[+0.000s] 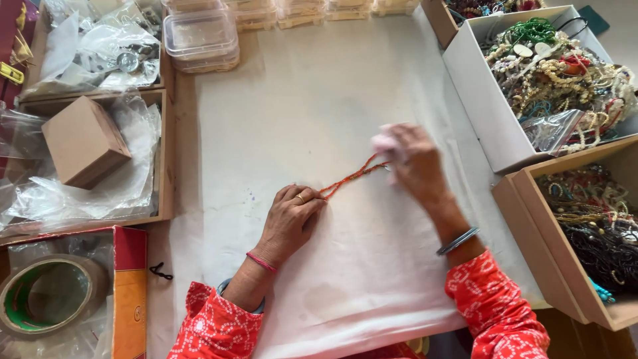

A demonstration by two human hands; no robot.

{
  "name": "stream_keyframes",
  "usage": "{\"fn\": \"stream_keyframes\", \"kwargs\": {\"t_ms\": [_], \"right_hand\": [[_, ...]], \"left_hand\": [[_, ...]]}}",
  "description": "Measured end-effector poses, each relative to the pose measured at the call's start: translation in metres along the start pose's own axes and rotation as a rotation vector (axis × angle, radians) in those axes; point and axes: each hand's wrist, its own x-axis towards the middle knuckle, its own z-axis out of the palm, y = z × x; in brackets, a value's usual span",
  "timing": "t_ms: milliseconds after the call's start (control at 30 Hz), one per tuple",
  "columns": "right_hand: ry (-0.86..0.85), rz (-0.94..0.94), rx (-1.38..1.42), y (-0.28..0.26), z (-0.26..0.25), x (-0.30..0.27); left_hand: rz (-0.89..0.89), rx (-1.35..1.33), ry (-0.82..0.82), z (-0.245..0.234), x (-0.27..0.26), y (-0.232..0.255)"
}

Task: The person places a bracelet into a small cloth pouch and ties it shut. They then wipe a plastic container with a cloth and place the pouch inside. Finally, they take a beaded necklace from a box and wipe it with the cloth.

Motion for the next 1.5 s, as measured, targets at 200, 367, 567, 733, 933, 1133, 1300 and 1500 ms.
{"fn": "stream_keyframes", "kwargs": {"t_ms": [200,367,567,733,933,1133,1300,1500], "right_hand": [[-0.291,-0.497,0.158,-0.049,0.041,-0.021],[-0.305,-0.099,0.103,0.016,0.016,-0.005],[-0.067,0.191,-0.117,0.077,0.003,-0.012],[0.037,0.167,-0.177,0.085,0.007,-0.025],[0.057,0.186,-0.088,0.085,0.009,-0.023],[0.065,0.167,-0.106,0.088,0.005,-0.022],[0.035,0.158,-0.101,0.083,0.006,-0.021],[0.032,0.152,-0.104,0.082,0.004,-0.021]], "left_hand": [[0.036,0.044,0.010,0.005,-0.002,-0.006],[0.014,0.017,-0.012,-0.001,0.001,-0.001],[-0.023,-0.001,-0.014,-0.002,-0.001,0.000],[-0.088,0.026,0.050,-0.003,0.003,-0.001],[-0.214,0.104,0.111,0.002,0.030,0.020],[-0.046,0.321,-0.135,0.053,0.063,0.007],[-0.096,0.509,-0.243,0.069,0.071,-0.004],[-0.442,-0.694,-0.144,0.008,0.119,0.051]]}}
